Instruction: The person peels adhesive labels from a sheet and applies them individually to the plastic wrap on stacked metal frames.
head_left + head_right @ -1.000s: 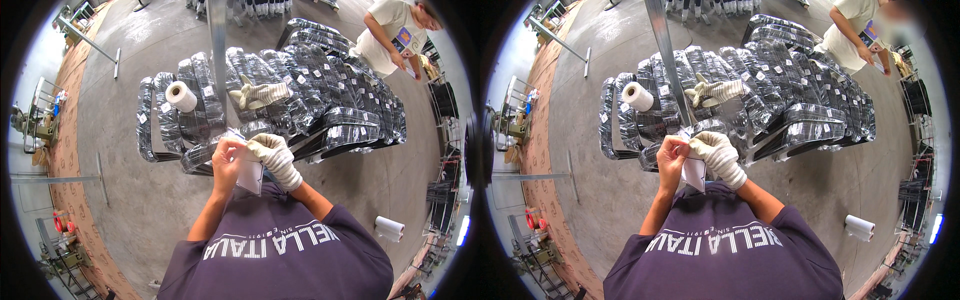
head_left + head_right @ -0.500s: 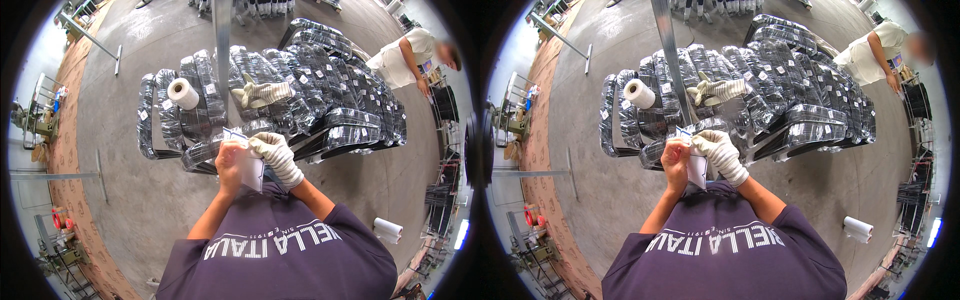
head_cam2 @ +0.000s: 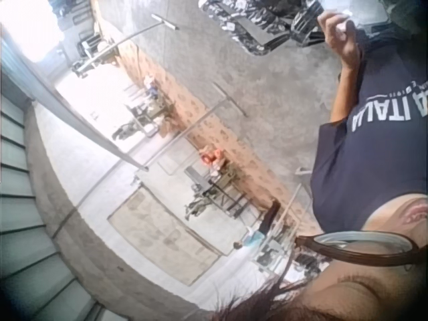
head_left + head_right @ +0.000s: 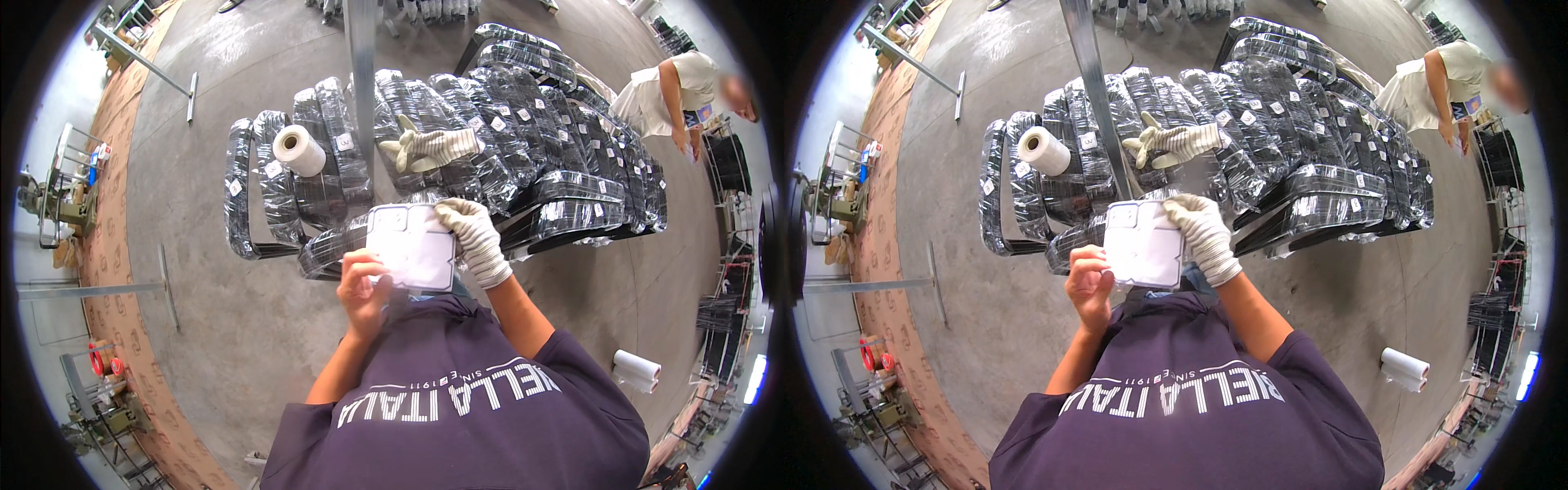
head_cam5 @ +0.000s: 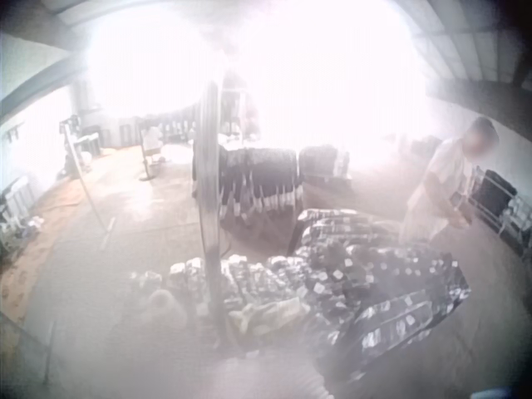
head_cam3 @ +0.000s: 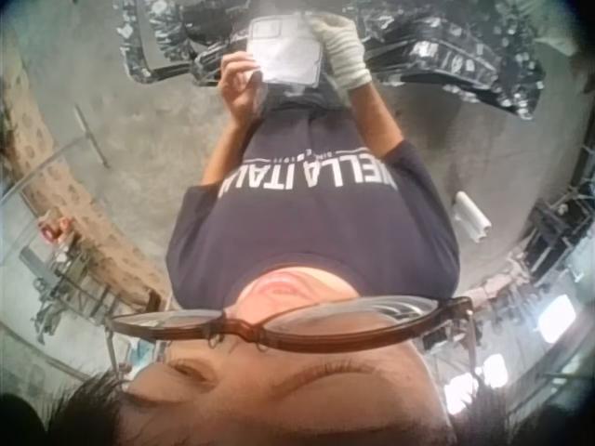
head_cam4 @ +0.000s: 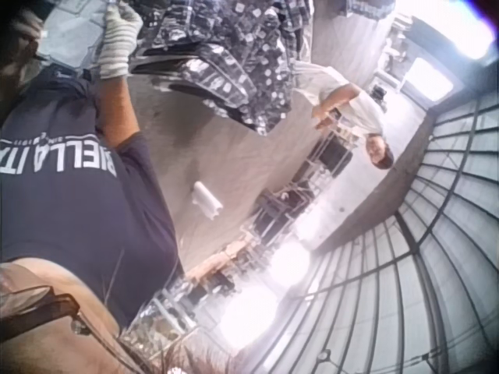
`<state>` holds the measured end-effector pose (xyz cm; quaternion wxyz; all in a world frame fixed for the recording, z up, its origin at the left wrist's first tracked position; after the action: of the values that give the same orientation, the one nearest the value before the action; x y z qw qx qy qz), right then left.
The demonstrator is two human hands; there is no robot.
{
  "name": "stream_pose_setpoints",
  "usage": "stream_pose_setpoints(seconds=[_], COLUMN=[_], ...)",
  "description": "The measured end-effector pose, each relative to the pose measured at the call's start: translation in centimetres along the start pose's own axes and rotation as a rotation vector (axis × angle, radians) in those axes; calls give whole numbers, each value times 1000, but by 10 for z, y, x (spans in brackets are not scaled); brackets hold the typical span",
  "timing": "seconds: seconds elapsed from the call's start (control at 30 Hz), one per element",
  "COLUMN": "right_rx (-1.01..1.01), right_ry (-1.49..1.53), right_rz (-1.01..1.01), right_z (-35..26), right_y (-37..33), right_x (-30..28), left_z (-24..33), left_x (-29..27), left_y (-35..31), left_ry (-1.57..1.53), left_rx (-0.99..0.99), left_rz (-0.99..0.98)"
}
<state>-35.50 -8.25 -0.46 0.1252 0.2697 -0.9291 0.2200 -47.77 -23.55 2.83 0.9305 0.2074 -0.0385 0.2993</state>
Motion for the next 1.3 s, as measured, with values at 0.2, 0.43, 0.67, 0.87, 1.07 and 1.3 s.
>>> stream_pose_setpoints(seconds=[0.2,0.43,0.67,0.87,1.07,1.3], right_rx=[1,-107,-175,-169,-214,-182], right_ry=[-2,-110,-244,-288,-231,-250], right_rz=[20,55,101,87,133,97], right_z=[-16,-58,-103,-95,-108,-103], right_y=[-1,-17,-41,-41,-51,-43], right_x=[-18,-26,-23,-34,-35,-34], left_z=[-77,-103,-98,-81,-73,-83], left_x=[-55,-63,-52,-41,-65,-15], left_y=[-9,3,17,26,16,-4], left_ry=[-124,487,717,1093,1157,1239], left_rx=[-628,-513,-506,-637,-591,43], left_rz=[226,104,22,-83,130,-480])
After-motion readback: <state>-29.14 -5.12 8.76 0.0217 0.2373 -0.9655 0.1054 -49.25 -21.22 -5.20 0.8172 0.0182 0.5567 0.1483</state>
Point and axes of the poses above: each hand's wrist, its own y-axis towards the middle knuckle, its own x-axis out of the palm, z = x × y, the point moved 5 cm from there along y, towards the middle knuckle, and after that the axes turned 3 degrees about -z, right-handed, at the moved point
